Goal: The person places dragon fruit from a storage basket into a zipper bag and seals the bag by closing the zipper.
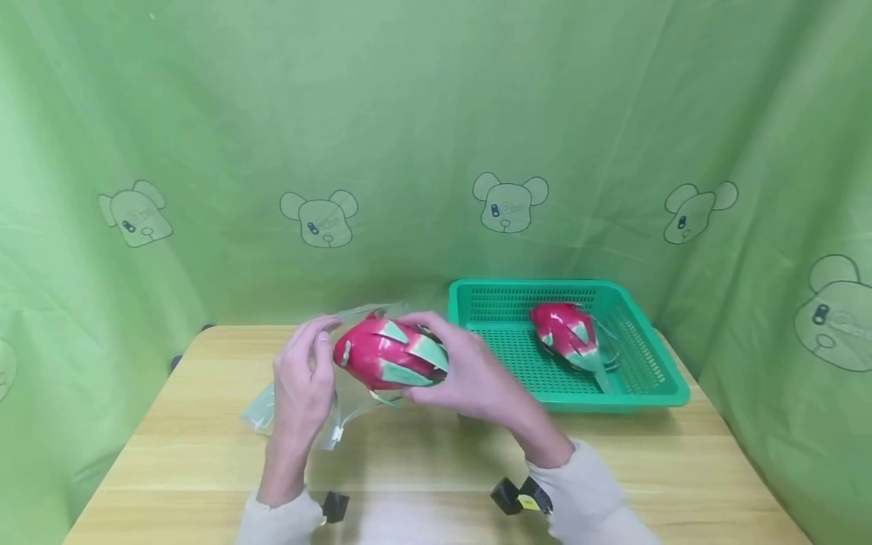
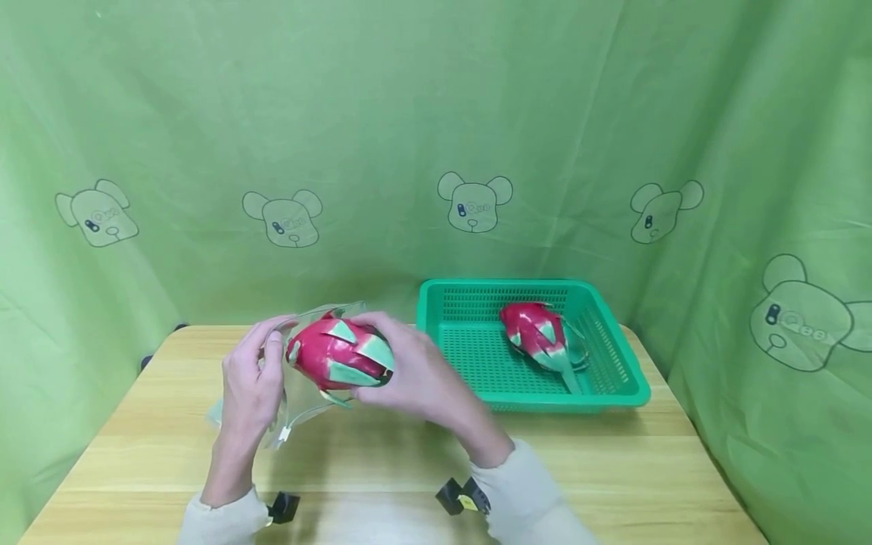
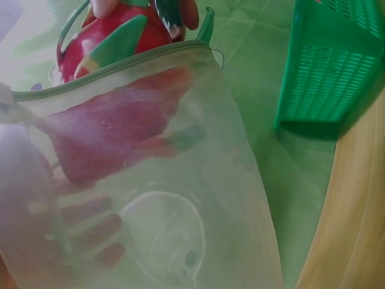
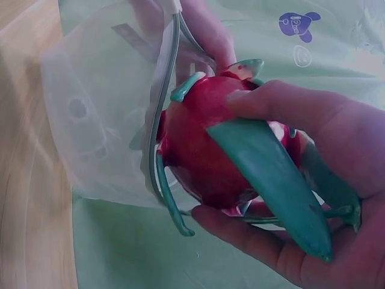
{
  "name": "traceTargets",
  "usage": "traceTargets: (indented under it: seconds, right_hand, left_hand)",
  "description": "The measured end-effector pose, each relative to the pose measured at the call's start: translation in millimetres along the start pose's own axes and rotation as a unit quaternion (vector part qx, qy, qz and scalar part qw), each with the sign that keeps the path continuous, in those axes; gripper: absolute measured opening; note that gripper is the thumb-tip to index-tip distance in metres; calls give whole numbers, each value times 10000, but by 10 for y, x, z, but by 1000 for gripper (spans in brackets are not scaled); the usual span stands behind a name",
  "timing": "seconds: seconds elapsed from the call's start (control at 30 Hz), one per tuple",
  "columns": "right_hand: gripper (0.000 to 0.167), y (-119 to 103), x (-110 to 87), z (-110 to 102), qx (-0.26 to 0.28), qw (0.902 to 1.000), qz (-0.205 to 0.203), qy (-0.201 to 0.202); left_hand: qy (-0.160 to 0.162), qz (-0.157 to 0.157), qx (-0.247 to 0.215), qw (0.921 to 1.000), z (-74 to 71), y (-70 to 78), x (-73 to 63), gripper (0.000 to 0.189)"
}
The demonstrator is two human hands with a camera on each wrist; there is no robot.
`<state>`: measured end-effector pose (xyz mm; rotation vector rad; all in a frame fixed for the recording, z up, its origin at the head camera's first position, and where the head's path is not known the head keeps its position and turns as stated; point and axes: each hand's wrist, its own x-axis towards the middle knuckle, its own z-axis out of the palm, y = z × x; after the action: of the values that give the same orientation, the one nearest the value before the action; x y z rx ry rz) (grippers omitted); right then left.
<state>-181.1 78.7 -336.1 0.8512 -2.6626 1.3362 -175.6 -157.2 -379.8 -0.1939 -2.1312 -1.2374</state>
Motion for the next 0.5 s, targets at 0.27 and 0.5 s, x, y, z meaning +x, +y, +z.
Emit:
traceTargets:
  seconds: [0.27, 0.5]
  right_hand:
    - [84, -34, 16, 101, -202, 9997, 99, -26]
    - [82, -70, 42, 156, -374, 9988, 297, 107]
  left_hand:
    - [-45, -101, 18, 9999, 3, -38, -7, 28]
    - [-74, -106, 45, 9999, 11, -39, 1, 28]
